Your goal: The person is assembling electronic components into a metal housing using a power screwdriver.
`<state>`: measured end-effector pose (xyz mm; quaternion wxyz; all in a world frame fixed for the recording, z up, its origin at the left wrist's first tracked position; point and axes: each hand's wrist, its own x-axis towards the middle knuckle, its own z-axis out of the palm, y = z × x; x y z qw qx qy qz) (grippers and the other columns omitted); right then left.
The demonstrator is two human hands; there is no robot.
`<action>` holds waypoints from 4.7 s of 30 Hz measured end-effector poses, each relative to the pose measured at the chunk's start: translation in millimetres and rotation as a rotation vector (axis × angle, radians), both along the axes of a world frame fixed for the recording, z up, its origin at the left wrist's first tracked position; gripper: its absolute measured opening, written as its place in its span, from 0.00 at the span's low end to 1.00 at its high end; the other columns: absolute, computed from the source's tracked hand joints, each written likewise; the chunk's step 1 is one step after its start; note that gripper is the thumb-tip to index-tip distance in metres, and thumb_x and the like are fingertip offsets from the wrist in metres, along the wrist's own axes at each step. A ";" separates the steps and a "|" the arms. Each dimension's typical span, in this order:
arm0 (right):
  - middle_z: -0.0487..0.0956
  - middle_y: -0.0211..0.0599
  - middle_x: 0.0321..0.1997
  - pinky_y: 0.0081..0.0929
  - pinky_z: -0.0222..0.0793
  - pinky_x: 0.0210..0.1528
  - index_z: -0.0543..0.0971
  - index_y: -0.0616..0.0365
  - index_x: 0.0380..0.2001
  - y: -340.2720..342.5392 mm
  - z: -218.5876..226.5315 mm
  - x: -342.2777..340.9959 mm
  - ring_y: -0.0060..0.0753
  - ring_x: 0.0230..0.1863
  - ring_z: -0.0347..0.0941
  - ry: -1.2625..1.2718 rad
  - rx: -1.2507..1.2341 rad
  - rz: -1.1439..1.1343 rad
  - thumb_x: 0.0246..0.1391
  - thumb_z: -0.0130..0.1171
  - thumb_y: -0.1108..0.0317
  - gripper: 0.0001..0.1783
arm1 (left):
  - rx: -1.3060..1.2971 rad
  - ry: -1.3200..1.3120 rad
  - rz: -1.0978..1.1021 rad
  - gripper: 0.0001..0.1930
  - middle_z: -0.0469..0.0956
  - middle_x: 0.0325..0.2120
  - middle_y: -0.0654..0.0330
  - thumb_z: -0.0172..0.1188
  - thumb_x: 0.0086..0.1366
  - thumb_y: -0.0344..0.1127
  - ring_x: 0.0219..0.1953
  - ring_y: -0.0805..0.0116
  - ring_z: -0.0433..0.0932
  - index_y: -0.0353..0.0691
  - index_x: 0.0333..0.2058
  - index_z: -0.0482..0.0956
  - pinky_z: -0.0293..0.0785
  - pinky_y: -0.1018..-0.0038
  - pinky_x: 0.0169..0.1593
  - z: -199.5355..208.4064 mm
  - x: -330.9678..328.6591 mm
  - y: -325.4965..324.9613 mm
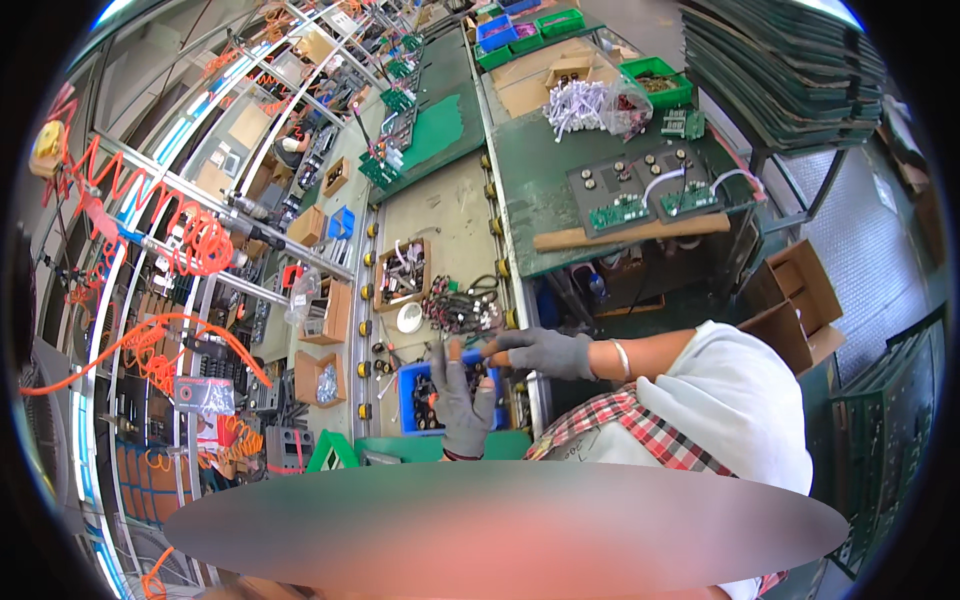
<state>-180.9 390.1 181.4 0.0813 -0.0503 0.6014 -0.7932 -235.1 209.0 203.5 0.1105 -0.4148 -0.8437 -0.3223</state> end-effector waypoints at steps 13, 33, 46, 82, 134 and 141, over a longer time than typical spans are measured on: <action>0.75 0.35 0.34 0.20 0.67 0.34 0.71 0.62 0.43 258.2 -22.2 47.3 0.23 0.31 0.69 -0.398 -0.171 -0.569 0.50 0.49 0.69 0.16 | -0.454 -0.520 -0.532 0.24 0.68 0.43 0.53 0.53 0.55 0.44 0.38 0.52 0.73 0.47 0.50 0.62 0.70 0.63 0.36 -102.1 9.7 229.3; 0.73 0.29 0.26 0.15 0.63 0.31 0.73 0.63 0.40 364.6 -86.4 14.6 0.17 0.26 0.66 -0.338 0.336 -0.839 0.49 0.50 0.67 0.16 | -0.619 -0.479 -0.340 0.22 0.70 0.42 0.52 0.51 0.54 0.45 0.39 0.50 0.72 0.45 0.48 0.65 0.68 0.61 0.40 -142.1 -140.3 281.9; 0.72 0.43 0.34 0.35 0.65 0.42 0.73 0.58 0.37 365.3 -109.0 -3.9 0.48 0.38 0.68 -0.176 1.380 -0.657 0.36 0.56 0.68 0.19 | -0.495 0.085 -0.551 0.22 0.63 0.48 0.57 0.49 0.52 0.35 0.52 0.56 0.60 0.46 0.49 0.65 0.57 0.62 0.53 -197.3 -224.2 346.3; 0.72 0.41 0.47 0.31 0.62 0.46 0.63 0.59 0.53 546.9 -44.9 -95.8 0.35 0.46 0.68 -0.576 0.525 0.376 0.37 0.60 0.52 0.39 | 0.325 -1.196 0.108 0.22 0.74 0.30 0.60 0.46 0.61 0.50 0.31 0.71 0.72 0.34 0.37 0.72 0.68 0.72 0.35 -140.6 -316.1 396.8; 0.73 0.50 0.42 0.34 0.63 0.48 0.77 0.58 0.35 649.0 -182.4 -237.3 0.44 0.44 0.70 -0.597 1.683 -0.453 0.43 0.50 0.59 0.18 | -0.404 -0.117 0.296 0.30 0.67 0.42 0.46 0.50 0.52 0.44 0.49 0.48 0.62 0.33 0.51 0.59 0.55 0.58 0.53 -229.8 -207.9 358.8; 0.73 0.50 0.44 0.34 0.63 0.49 0.76 0.58 0.37 671.9 -205.2 -230.0 0.43 0.45 0.70 -0.568 1.715 -0.401 0.40 0.53 0.59 0.20 | -0.414 -0.153 0.312 0.30 0.67 0.42 0.46 0.51 0.52 0.44 0.49 0.49 0.62 0.33 0.50 0.59 0.55 0.59 0.54 -228.1 -206.6 358.5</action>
